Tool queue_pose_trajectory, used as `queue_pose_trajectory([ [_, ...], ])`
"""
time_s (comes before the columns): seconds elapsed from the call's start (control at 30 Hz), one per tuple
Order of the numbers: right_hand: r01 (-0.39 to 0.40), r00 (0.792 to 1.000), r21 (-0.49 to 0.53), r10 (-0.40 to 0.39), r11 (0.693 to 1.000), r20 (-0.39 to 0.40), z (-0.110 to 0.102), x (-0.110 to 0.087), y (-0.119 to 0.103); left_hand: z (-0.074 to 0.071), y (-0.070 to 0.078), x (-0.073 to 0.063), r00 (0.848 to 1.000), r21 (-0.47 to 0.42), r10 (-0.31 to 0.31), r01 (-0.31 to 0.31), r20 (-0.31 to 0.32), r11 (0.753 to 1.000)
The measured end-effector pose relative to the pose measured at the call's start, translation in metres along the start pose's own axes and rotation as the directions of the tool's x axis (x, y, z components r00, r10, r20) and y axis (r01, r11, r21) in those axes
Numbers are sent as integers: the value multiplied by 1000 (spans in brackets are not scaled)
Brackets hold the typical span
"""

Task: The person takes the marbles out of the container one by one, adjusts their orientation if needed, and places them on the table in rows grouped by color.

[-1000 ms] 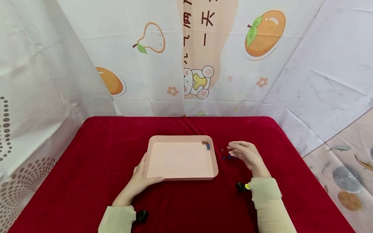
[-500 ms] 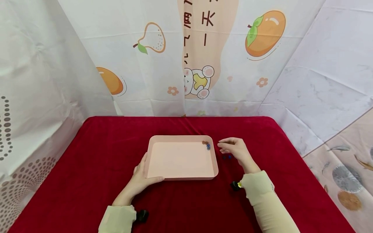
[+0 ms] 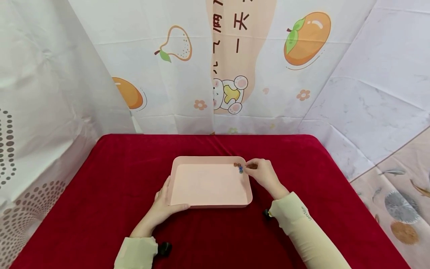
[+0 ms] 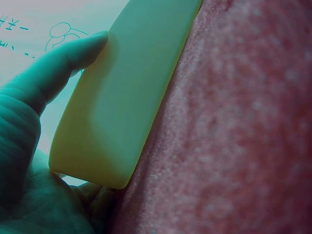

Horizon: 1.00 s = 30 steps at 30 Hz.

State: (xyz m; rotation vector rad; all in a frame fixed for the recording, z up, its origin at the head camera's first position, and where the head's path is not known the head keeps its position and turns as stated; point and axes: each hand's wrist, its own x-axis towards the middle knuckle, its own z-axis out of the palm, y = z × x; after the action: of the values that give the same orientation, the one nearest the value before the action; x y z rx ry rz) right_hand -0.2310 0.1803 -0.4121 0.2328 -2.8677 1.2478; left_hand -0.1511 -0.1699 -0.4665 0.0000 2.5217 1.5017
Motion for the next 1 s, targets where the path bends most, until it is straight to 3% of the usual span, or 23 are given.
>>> queue_pose_trajectory([
  [0.17,110,994,-190,-112,976,0,10,3,-3,0,0,0,1000,5,2,-2,0,1000],
  [0.23,186,981,-300,-194,936,1,14,5,-5,0,0,0,1000,6,2,-2,-1,1000],
  [0.3,285,951,-403,-308,870,7,17,7,-6,0,0,0,1000,5,-1,1,-2,1000],
  [0.43,409,878,-624,-474,666,69,26,10,-6,0,0,0,1000,-1,-13,13,2,1000],
  [0.5,443,840,-714,-530,542,119,30,11,-6,0,0,0,1000,-5,-22,22,5,1000],
  [0.6,474,800,-806,-555,354,227,36,12,-7,0,0,-1,1000,-6,-31,31,8,1000],
  [0.67,483,775,-840,-566,247,279,40,13,-7,0,0,-1,1000,-6,-28,29,7,1000],
  [0.7,483,773,-850,-558,209,302,43,13,-8,0,0,-1,1000,-7,-27,27,6,1000],
  [0.77,470,777,-868,-542,159,321,47,12,-8,0,0,-1,1000,-5,-23,23,2,1000],
  [1.0,447,819,-885,-458,130,346,60,8,-8,1,-1,0,1000,8,-8,8,-11,1000],
])
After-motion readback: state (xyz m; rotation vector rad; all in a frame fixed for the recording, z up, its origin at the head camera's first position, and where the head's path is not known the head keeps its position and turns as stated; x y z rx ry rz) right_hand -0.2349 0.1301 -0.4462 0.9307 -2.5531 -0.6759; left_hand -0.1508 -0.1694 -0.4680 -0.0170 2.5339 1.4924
